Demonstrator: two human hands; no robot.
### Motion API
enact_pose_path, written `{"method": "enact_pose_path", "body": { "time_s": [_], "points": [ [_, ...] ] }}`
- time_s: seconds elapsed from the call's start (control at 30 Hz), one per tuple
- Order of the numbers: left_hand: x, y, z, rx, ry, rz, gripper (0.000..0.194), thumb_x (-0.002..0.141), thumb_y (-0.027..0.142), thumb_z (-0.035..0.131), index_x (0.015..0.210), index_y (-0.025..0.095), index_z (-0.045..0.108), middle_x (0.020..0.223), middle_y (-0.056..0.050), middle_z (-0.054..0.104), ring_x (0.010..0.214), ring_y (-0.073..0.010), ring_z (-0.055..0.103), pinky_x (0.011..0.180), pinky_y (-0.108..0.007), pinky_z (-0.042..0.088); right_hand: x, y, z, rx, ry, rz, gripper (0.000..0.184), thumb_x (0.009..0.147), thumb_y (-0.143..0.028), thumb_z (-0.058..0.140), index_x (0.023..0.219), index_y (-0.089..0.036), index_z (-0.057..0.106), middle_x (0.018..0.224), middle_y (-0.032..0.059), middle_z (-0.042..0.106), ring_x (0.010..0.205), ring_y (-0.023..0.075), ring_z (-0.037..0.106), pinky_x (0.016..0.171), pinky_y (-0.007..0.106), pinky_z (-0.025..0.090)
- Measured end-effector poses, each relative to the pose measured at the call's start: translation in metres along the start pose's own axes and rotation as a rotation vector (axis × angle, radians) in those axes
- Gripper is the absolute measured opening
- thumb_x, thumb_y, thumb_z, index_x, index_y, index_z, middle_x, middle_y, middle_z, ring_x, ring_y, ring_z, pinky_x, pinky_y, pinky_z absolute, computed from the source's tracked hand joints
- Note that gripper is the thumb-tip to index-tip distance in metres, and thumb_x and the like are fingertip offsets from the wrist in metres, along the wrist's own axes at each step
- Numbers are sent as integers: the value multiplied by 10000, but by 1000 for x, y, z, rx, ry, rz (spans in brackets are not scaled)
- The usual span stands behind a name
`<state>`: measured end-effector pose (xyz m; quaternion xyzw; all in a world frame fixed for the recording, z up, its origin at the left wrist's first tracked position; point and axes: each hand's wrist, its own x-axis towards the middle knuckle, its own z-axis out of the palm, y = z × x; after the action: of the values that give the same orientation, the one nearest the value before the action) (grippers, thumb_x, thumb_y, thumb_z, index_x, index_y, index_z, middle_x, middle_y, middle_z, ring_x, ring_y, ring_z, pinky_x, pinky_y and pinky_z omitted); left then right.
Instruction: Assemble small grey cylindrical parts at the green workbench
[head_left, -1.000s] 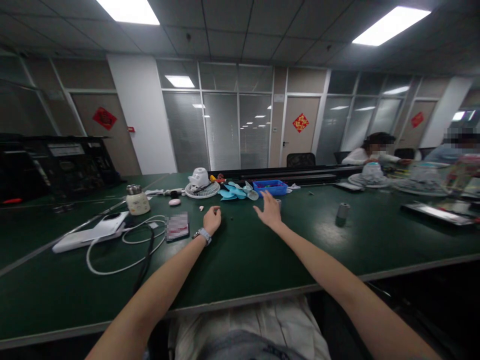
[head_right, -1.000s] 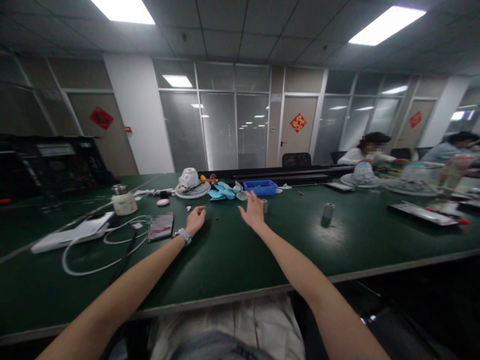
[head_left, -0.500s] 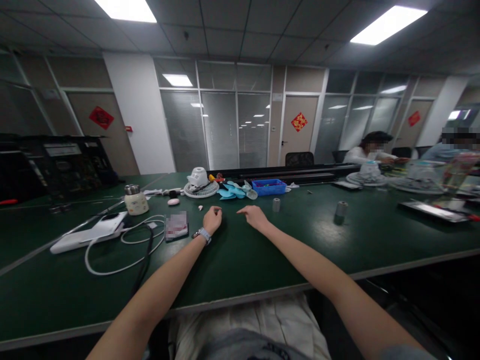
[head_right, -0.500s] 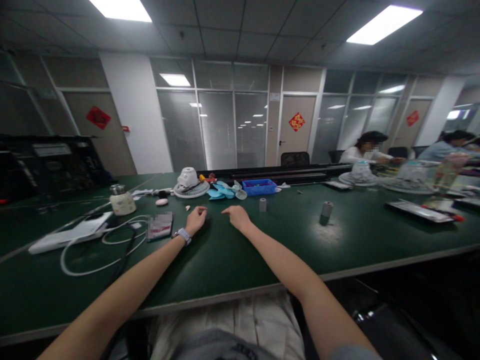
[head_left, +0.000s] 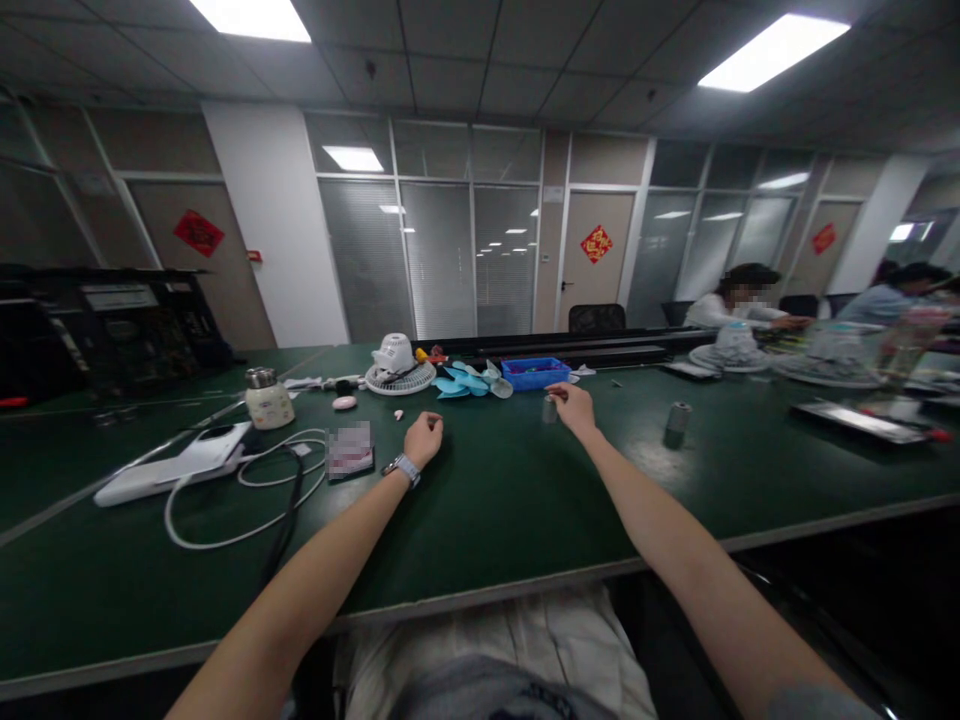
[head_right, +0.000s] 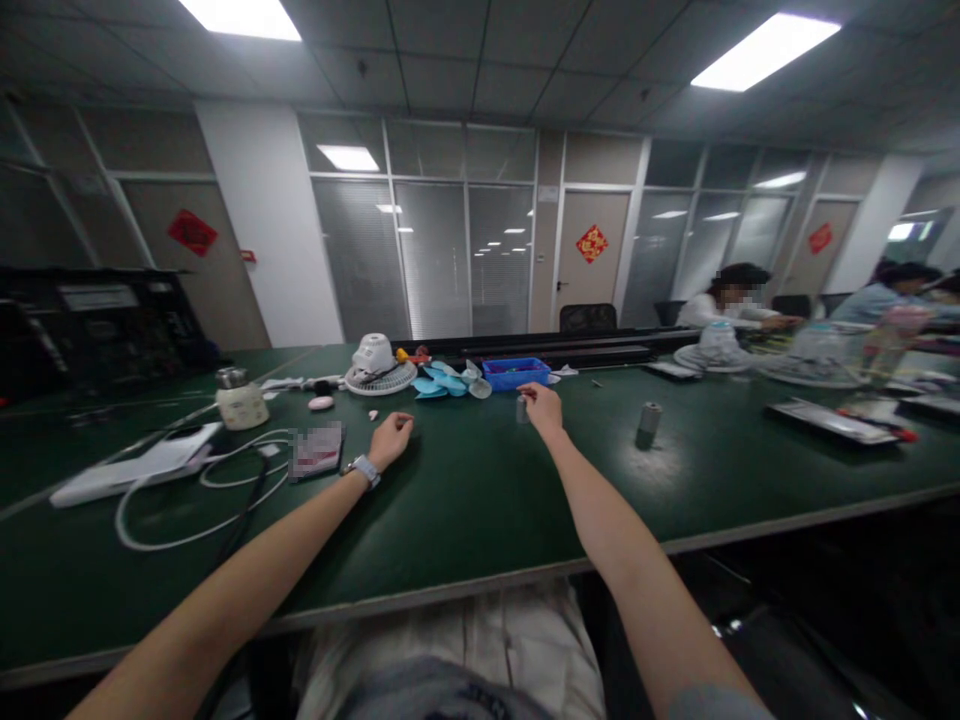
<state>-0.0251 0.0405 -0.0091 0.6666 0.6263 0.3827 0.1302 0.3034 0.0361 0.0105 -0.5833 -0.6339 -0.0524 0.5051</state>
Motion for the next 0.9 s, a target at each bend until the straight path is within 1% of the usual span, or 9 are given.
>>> {"method": "enact_pose_path", "body": {
  "time_s": [0.17, 0.33, 0.53, 0.63, 0.7, 0.73, 0.8, 0.87, 0.9],
  "points": [
    [0, -1, 1, -12, -6, 3, 278, 840, 315, 457, 1037, 184, 604, 973, -77, 672, 868, -195, 620, 760, -282, 443, 0, -2, 1, -32, 10, 2, 237, 751, -112, 549, 900, -240, 681, 837, -4, 703, 785, 148, 647, 771, 266, 479],
    [1, -2, 1, -16, -3, 17, 276, 836, 315, 462, 1035, 181, 598, 934, -77, 675, 829, -191, 622, 732, -277, 442, -1, -6, 4, -9, 45, 9, 237, 779, -124, 517, 932, -234, 660, 861, -5, 698, 802, 133, 645, 780, 253, 473],
    [1, -1, 0, -22, -17, 3, 278, 838, 319, 464, 1041, 183, 596, 956, -83, 670, 824, -188, 622, 720, -272, 441, -1, -15, -1, -139, -8, 47, 193, 778, -156, 539, 895, -233, 672, 860, 4, 701, 820, 152, 637, 797, 261, 461],
    [1, 0, 0, -14, -21, 0, 278, 838, 326, 465, 1039, 185, 596, 956, -81, 668, 820, -186, 621, 721, -272, 441, 0, -20, -7, -218, -51, 71, 163, 778, -203, 562, 890, -235, 677, 858, 15, 703, 835, 173, 636, 798, 276, 460],
    [1, -1, 0, -3, -25, 0, 277, 836, 327, 465, 1037, 187, 595, 945, -77, 669, 813, -186, 621, 712, -272, 441, -1, -21, -8, -216, -78, 86, 168, 771, -245, 587, 917, -241, 669, 863, 15, 702, 842, 179, 638, 791, 283, 465],
    [1, -1, 0, 4, -27, 3, 276, 834, 327, 467, 1036, 187, 595, 937, -75, 669, 811, -186, 620, 708, -272, 441, -1, -20, -7, -197, -77, 90, 200, 761, -269, 605, 951, -243, 659, 887, 14, 700, 851, 177, 638, 790, 284, 468],
    [1, -1, 1, 14, -30, 10, 275, 828, 322, 475, 1037, 187, 592, 922, -69, 669, 805, -183, 619, 701, -268, 441, -4, -15, -3, -154, -45, 113, 347, 722, -326, 652, 1056, -237, 619, 994, 32, 681, 884, 175, 635, 794, 285, 474],
    [1, -1, 1, 14, -35, 13, 276, 821, 314, 487, 1042, 185, 590, 917, -67, 670, 799, -177, 619, 698, -261, 441, -7, -8, 3, -139, -27, 177, 497, 677, -397, 687, 1124, -204, 586, 1084, 75, 651, 921, 186, 630, 804, 291, 477],
    [1, -1, 1, 13, -38, 12, 277, 818, 308, 491, 1044, 182, 590, 917, -67, 671, 800, -175, 619, 701, -259, 441, -9, -4, 5, -143, -44, 218, 530, 662, -430, 692, 1121, -184, 591, 1088, 95, 647, 933, 197, 629, 810, 296, 477]
  ]
}}
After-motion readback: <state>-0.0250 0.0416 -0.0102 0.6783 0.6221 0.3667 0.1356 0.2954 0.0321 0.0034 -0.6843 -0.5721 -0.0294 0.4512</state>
